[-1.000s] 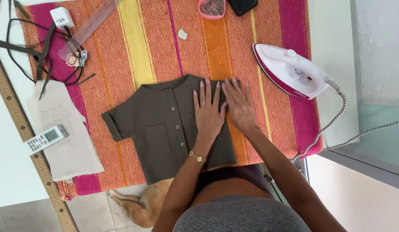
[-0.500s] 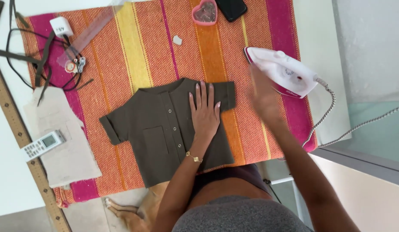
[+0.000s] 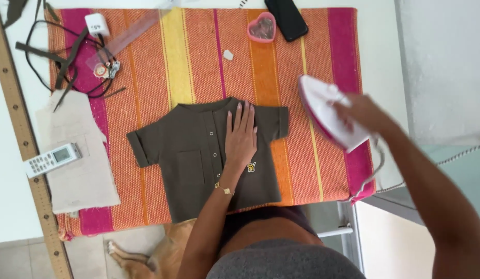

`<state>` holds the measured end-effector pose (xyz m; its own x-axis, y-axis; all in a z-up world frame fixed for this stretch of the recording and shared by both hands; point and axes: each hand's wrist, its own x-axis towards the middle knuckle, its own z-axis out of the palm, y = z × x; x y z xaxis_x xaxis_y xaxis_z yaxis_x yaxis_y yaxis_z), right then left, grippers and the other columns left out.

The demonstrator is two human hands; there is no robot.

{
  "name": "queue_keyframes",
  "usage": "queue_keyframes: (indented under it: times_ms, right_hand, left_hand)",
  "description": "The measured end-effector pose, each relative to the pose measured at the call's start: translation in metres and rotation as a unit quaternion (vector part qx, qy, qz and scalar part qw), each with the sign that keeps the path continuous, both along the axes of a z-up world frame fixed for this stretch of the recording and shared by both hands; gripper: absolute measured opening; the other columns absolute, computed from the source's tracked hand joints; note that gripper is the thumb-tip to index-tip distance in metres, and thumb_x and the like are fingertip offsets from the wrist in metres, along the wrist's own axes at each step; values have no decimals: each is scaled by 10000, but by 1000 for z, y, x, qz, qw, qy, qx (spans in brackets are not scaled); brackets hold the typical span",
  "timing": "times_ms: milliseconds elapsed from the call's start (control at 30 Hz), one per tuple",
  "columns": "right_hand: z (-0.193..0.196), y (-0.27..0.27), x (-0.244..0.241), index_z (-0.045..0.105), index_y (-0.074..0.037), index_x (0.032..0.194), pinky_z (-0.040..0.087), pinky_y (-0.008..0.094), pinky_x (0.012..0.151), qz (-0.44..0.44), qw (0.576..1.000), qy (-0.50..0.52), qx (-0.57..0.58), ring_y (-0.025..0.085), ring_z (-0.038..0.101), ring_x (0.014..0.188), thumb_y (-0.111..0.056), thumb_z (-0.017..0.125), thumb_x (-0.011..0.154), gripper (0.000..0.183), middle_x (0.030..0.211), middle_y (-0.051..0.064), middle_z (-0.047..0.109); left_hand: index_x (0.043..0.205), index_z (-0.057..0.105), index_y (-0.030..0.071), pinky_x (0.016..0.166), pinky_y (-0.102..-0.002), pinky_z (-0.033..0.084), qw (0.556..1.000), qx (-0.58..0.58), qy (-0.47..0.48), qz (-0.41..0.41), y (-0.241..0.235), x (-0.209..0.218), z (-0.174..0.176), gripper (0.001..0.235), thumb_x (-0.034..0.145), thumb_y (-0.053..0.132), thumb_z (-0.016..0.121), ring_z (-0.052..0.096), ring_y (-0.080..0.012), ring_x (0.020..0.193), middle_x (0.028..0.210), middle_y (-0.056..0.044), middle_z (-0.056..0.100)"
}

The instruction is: The person irons a small dark-colored shirt on a striped cloth, smoothing the fabric and pressing the collar and body. They then use scissors to trim a small piece of fabric near the pocket before continuing to iron the shirt.

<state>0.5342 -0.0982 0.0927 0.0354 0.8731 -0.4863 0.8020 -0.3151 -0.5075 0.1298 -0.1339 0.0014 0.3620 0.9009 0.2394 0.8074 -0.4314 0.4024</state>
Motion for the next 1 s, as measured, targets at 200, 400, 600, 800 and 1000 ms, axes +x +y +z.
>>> queue_keyframes:
  times_ms: [200,400,600,800,1000]
  right_hand:
    - [50,-45,-161,694,-90,1084,611,338,437,38,999,-27,-5,215,716,400,-485,665,1040,399,549,124,719]
    - [42,-17,-192,654,11,1060,603,341,468,64,997,-4,-48,243,707,398,-531,557,1098,552,471,116,653]
    - [37,-16,-191,670,52,1246,641,397,508,60,995,-60,-45,290,723,437,-568,577,1092,646,635,217,716]
    - [62,0,-217,660,53,1191,590,334,498,47,997,-28,-54,242,696,430,-541,527,1126,613,610,185,699]
    - [57,-17,-206,660,52,1321,635,394,580,47,994,-65,-78,282,725,465,-569,528,1122,666,737,236,727]
  left_hand:
    - [1721,325,49,1391,-573,96,999,-14,-52,-6,8,-1,-9,666,1103,119,565,168,-329,1700,1833,-148,210]
    - [1712,395,126,1368,-639,45,999,-6,-15,42,22,-22,0,585,1150,201,541,102,-366,1701,1832,-114,225]
    - [1728,261,-15,1391,-575,74,992,-44,-48,108,23,-20,-7,697,1142,244,536,105,-432,1699,1819,-247,168]
    - [1454,549,13,969,-495,426,983,-16,-18,181,55,-25,-20,714,931,403,841,513,-326,1116,1192,-124,520]
    - [995,731,237,843,-401,320,993,-21,-43,111,88,-42,-35,289,1025,525,715,484,-152,938,892,84,552]
